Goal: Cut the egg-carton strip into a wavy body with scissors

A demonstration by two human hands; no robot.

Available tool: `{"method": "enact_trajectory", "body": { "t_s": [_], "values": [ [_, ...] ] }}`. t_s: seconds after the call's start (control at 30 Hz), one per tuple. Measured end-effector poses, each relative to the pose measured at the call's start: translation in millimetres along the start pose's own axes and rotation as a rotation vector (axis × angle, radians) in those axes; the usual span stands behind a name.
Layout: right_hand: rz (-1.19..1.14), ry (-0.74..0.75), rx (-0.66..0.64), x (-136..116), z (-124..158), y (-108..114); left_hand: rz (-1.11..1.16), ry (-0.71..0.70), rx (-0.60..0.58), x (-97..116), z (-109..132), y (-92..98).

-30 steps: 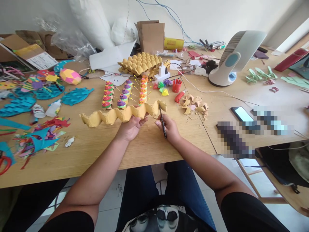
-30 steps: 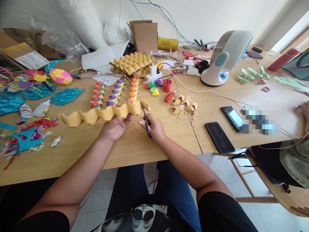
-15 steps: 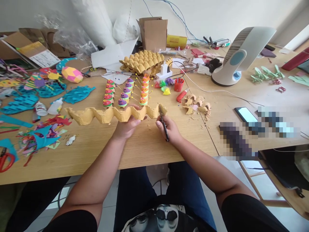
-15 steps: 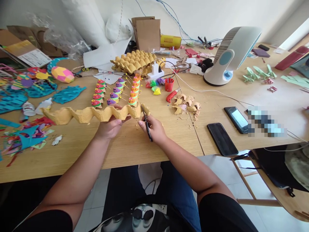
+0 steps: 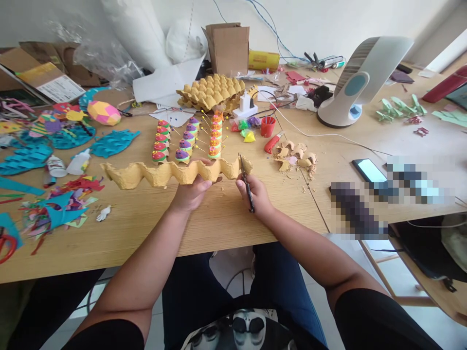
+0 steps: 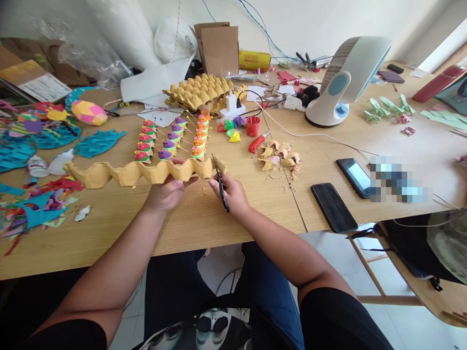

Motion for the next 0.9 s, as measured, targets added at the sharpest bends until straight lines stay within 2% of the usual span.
{"method": "enact_trajectory", "body": {
  "t_s": [0.2, 0.4, 0.53, 0.9],
  "values": [
    [-0.045, -0.019, 0.049, 2.1, -0.4, -0.1, 0.014, 0.038, 0.028, -5.6, 1.1, -6.4],
    [-0.017, -0.042, 0.046, 0.2, 1.1, 0.3, -0.004, 0.015, 0.028, -2.7, 0.9, -6.1],
    [0.003, -0.029, 0.048, -0.8, 2.5, 1.3, 0.028, 0.007, -0.001, -1.9, 0.5, -6.0],
    [0.091, 0.016, 0.067, -5.3, 3.2, 5.9, 0.059, 0.007, 0.012, -2.1, 0.5, -5.3]
  ]
}}
Point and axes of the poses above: each hand's wrist, its own z-axis away from the middle knuckle, its own y-axis out of the back of the hand, x = y × z, the point moved 4 cm from there along -z, towards the middle knuckle, and after that the axes turned 1 degree about -z, right-handed, at the moved point
